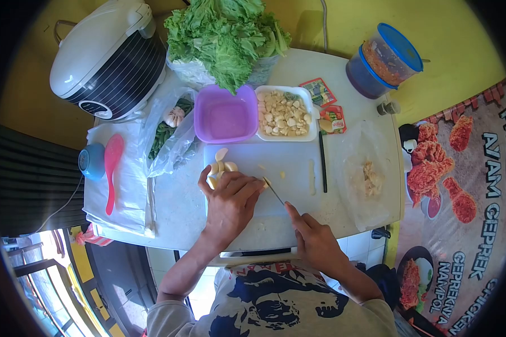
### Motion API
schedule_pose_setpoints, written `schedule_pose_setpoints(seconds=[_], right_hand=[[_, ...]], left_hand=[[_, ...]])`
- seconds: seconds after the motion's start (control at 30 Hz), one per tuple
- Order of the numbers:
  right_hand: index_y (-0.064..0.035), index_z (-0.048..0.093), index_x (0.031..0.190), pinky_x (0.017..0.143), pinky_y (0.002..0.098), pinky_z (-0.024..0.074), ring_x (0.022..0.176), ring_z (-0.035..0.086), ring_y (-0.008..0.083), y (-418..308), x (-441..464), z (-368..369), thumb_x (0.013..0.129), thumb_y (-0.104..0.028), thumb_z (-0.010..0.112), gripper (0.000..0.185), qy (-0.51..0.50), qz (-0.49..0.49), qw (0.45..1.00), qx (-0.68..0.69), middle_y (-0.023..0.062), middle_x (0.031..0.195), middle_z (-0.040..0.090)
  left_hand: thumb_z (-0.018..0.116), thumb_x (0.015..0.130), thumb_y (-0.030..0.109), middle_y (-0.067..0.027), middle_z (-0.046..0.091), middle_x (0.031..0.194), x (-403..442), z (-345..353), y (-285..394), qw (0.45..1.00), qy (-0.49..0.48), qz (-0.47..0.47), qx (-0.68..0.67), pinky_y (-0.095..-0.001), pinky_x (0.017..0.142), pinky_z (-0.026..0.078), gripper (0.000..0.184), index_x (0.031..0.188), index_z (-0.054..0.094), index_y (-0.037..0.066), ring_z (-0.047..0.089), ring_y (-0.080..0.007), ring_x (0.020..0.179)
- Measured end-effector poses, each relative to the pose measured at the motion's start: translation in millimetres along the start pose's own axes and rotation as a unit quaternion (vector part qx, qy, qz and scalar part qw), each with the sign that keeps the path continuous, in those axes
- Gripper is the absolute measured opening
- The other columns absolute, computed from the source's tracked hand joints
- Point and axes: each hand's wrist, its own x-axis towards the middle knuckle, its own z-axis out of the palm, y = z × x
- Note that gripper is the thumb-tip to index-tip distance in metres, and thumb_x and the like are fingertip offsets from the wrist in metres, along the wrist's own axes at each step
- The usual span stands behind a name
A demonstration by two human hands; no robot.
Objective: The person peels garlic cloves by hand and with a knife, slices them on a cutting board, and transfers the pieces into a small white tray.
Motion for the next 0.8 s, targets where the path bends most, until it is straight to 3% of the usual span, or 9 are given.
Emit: schedule_pose_setpoints(seconds=[0.07,0.17,0.23,0.27,0.33,0.43,0.47,0.53,0.8], right_hand=[[-0.0040,0.038,0.153,0.061,0.0420,0.0550,0.066,0.064,0.0338,4.0,2.5,4.2,0.091,0.002,0.056,0.064,0.006,0.003,1.000,0.006,0.0171,0.087,0.061],[-0.0050,0.040,0.153,0.069,0.0380,0.0548,0.068,0.064,0.0310,15.0,2.8,7.5,0.096,0.001,0.053,0.058,0.066,-0.018,0.989,0.131,0.0169,0.086,0.063],[-0.0108,0.042,0.155,0.060,0.0263,0.0444,0.061,0.051,0.0151,14.9,-2.2,-0.8,0.101,-0.002,0.054,0.056,-0.063,0.195,0.903,0.377,0.0116,0.080,0.060],[-0.0108,0.042,0.155,0.060,0.0263,0.0444,0.061,0.051,0.0151,16.5,-4.5,1.2,0.101,-0.002,0.054,0.056,-0.065,0.191,0.905,0.376,0.0116,0.080,0.060],[-0.0117,0.041,0.155,0.060,0.0251,0.0439,0.062,0.046,0.0090,19.0,-12.1,9.6,0.101,-0.004,0.056,0.057,0.042,0.112,0.956,0.269,0.0086,0.079,0.058],[-0.0105,0.044,0.154,0.061,0.0273,0.0467,0.058,0.050,0.0139,9.8,-11.4,8.7,0.100,-0.002,0.056,0.056,0.104,0.018,0.983,0.147,0.0102,0.079,0.059],[-0.0105,0.044,0.154,0.061,0.0273,0.0467,0.058,0.050,0.0139,5.1,-11.5,7.5,0.100,-0.002,0.056,0.056,0.105,0.019,0.983,0.147,0.0102,0.079,0.059],[-0.0102,0.040,0.155,0.059,0.0376,0.0535,0.063,0.063,0.0276,-3.8,-11.6,5.7,0.093,0.002,0.058,0.065,0.071,-0.008,0.994,0.086,0.0145,0.083,0.062],[-0.0094,0.038,0.156,0.051,0.0406,0.0526,0.055,0.060,0.0280,-16.5,-12.8,3.1,0.089,0.002,0.061,0.072,0.045,-0.004,0.999,-0.015,0.0118,0.083,0.058]], left_hand=[[0.080,0.082,0.016,0.0068,0.073,0.090,0.0,-2.1,-0.7,1.000,-0.008,0.002,0.001,-0.0582,0.112,0.023,0.011,0.093,0.077,0.017,0.063,-0.0127,0.098],[0.080,0.082,0.015,0.0069,0.074,0.092,-0.8,-2.3,0.3,1.000,-0.005,0.007,0.005,-0.0583,0.112,0.022,0.012,0.093,0.077,0.017,0.063,-0.0128,0.098],[0.080,0.082,0.015,0.0069,0.074,0.092,-0.4,-3.7,2.6,1.000,-0.003,0.012,0.009,-0.0583,0.113,0.022,0.012,0.093,0.077,0.017,0.063,-0.0129,0.098],[0.080,0.082,0.015,0.0068,0.074,0.093,-0.5,-4.7,3.3,1.000,-0.003,0.010,0.014,-0.0582,0.113,0.022,0.012,0.093,0.077,0.017,0.063,-0.0129,0.098],[0.080,0.082,0.015,0.0068,0.074,0.093,-2.3,-3.0,2.9,1.000,0.001,0.005,0.019,-0.0580,0.113,0.022,0.012,0.093,0.077,0.017,0.063,-0.0130,0.098],[0.080,0.082,0.015,0.0055,0.075,0.091,-3.3,0.5,3.6,1.000,0.008,-0.005,0.018,-0.0557,0.114,0.021,0.011,0.093,0.077,0.015,0.064,-0.0137,0.097],[0.081,0.083,0.015,0.0043,0.075,0.090,-4.0,1.3,3.9,1.000,0.011,-0.012,0.015,-0.0535,0.115,0.020,0.011,0.093,0.077,0.014,0.065,-0.0144,0.097],[0.081,0.082,0.016,0.0054,0.074,0.088,-4.9,2.1,2.8,1.000,0.016,-0.008,0.016,-0.0554,0.114,0.021,0.011,0.093,0.077,0.015,0.064,-0.0137,0.096],[0.081,0.081,0.017,0.0060,0.073,0.086,-5.7,2.5,2.2,1.000,0.023,-0.014,0.009,-0.0571,0.113,0.022,0.012,0.092,0.076,0.015,0.063,-0.0125,0.095]])
